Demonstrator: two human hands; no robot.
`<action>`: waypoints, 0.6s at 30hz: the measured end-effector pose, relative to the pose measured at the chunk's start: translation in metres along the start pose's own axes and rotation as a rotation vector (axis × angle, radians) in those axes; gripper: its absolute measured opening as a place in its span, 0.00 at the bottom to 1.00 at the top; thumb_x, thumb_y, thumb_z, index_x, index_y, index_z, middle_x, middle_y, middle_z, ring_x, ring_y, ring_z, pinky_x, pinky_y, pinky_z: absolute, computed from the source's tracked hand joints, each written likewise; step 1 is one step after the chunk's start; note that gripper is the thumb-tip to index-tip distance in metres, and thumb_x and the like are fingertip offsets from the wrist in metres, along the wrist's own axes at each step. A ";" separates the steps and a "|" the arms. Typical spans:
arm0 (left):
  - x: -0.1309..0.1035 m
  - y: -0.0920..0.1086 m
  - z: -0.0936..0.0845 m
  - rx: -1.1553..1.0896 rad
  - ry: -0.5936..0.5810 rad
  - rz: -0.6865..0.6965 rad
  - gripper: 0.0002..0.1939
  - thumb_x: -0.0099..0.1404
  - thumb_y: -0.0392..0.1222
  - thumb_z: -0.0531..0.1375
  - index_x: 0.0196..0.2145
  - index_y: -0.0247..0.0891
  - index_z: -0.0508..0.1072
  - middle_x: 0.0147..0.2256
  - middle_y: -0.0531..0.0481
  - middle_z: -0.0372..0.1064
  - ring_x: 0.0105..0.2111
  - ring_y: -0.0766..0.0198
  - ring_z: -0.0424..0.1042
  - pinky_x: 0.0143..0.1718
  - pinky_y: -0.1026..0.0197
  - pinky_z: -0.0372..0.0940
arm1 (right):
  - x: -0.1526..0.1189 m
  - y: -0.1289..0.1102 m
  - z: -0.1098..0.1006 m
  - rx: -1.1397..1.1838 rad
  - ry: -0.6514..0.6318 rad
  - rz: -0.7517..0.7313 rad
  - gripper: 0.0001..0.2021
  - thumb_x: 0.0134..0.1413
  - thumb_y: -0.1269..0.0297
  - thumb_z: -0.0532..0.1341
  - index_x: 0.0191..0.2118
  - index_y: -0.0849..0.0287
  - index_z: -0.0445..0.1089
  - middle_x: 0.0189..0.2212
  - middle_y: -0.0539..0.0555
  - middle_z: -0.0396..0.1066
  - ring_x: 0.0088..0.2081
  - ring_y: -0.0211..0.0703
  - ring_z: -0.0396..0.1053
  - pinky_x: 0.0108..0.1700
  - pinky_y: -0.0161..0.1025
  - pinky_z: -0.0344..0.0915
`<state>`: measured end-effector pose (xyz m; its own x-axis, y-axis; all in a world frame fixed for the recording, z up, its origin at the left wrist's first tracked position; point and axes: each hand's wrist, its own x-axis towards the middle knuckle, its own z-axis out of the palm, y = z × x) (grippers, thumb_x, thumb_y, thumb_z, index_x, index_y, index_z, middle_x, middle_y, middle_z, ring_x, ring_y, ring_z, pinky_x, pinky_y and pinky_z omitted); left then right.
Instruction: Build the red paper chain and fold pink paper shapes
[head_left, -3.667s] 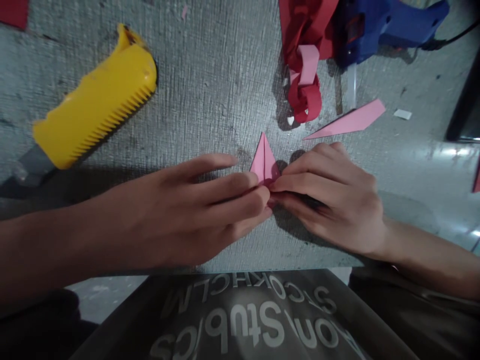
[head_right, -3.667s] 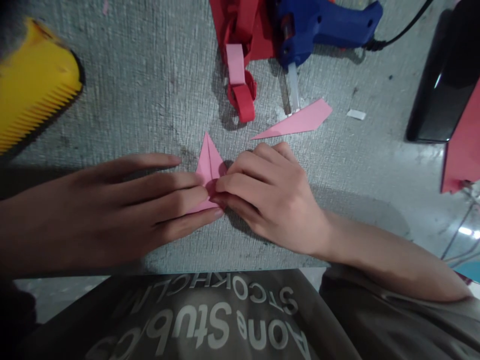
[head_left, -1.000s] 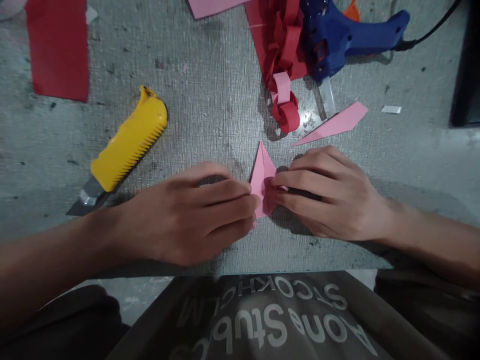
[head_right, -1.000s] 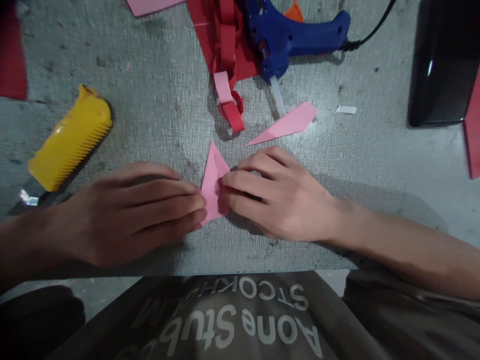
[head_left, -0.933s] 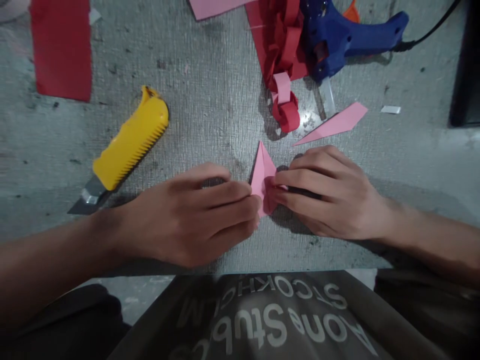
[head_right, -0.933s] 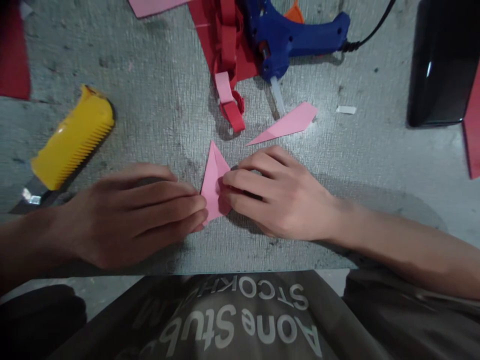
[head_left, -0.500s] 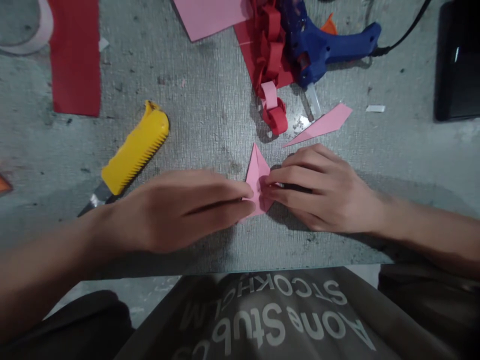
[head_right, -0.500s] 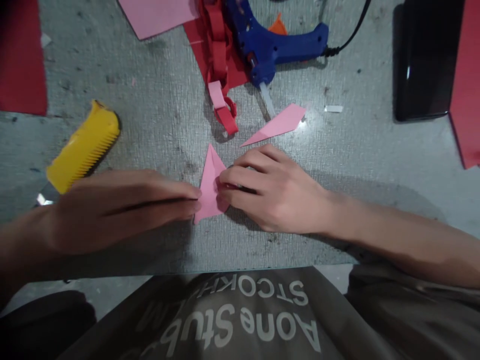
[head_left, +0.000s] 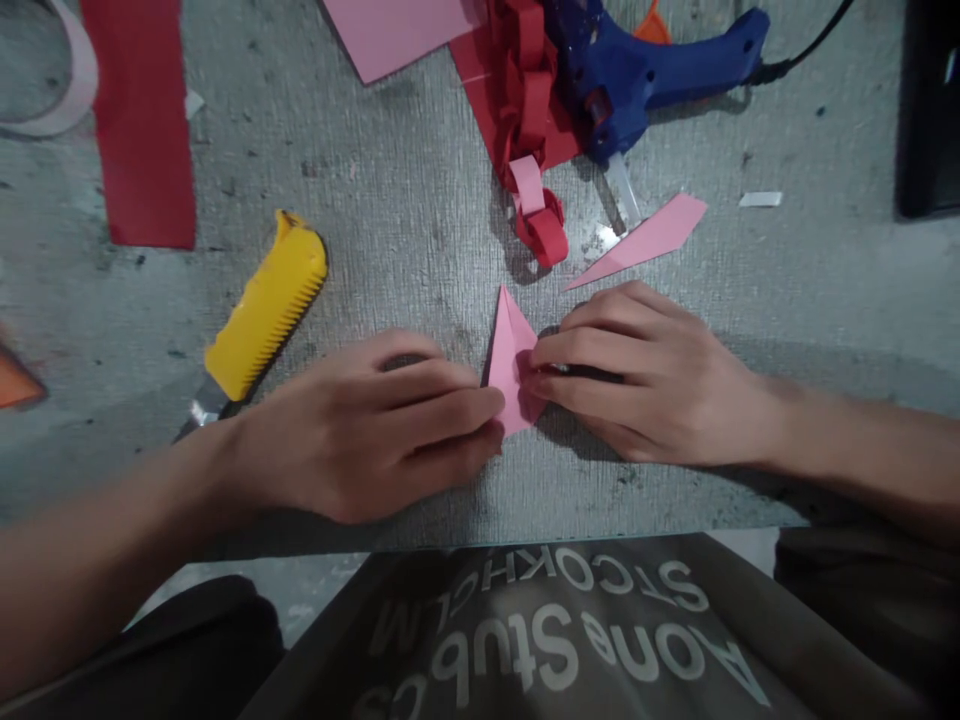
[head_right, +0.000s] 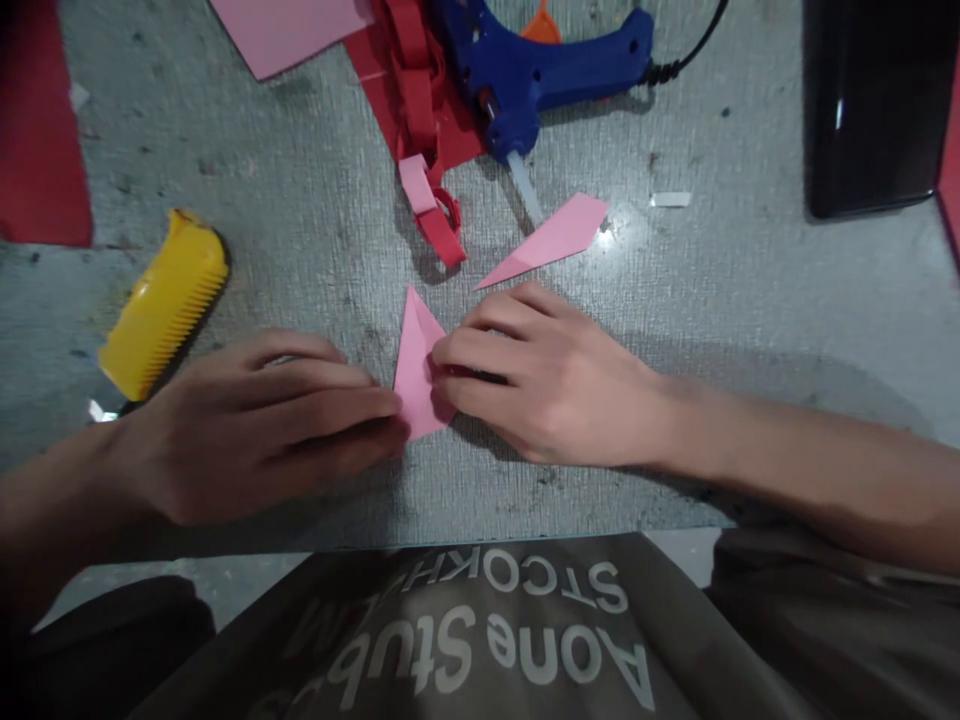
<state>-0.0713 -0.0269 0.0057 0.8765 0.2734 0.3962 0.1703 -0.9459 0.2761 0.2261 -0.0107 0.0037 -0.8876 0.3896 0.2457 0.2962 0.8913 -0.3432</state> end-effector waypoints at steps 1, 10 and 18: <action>0.002 0.000 -0.001 0.021 -0.002 0.031 0.05 0.75 0.29 0.65 0.46 0.34 0.79 0.47 0.47 0.82 0.42 0.64 0.79 0.47 0.54 0.73 | 0.000 0.000 0.000 0.000 0.002 -0.007 0.09 0.73 0.75 0.60 0.51 0.59 0.77 0.53 0.53 0.81 0.51 0.50 0.72 0.52 0.52 0.70; -0.003 0.001 -0.005 0.156 -0.064 0.195 0.06 0.77 0.34 0.64 0.44 0.31 0.82 0.48 0.47 0.83 0.46 0.59 0.81 0.44 0.54 0.77 | 0.001 0.001 0.000 0.007 0.020 -0.020 0.08 0.73 0.75 0.61 0.50 0.62 0.76 0.52 0.54 0.82 0.50 0.51 0.73 0.52 0.53 0.71; 0.002 0.004 0.009 0.028 -0.023 -0.061 0.05 0.79 0.32 0.61 0.46 0.37 0.78 0.45 0.51 0.82 0.45 0.62 0.80 0.47 0.55 0.73 | 0.000 0.000 0.000 -0.009 0.006 -0.007 0.08 0.74 0.74 0.60 0.48 0.59 0.77 0.52 0.52 0.81 0.51 0.48 0.73 0.53 0.51 0.71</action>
<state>-0.0649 -0.0315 -0.0002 0.8741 0.3270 0.3593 0.2358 -0.9321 0.2748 0.2256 -0.0108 0.0038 -0.8875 0.3850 0.2534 0.2934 0.8959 -0.3336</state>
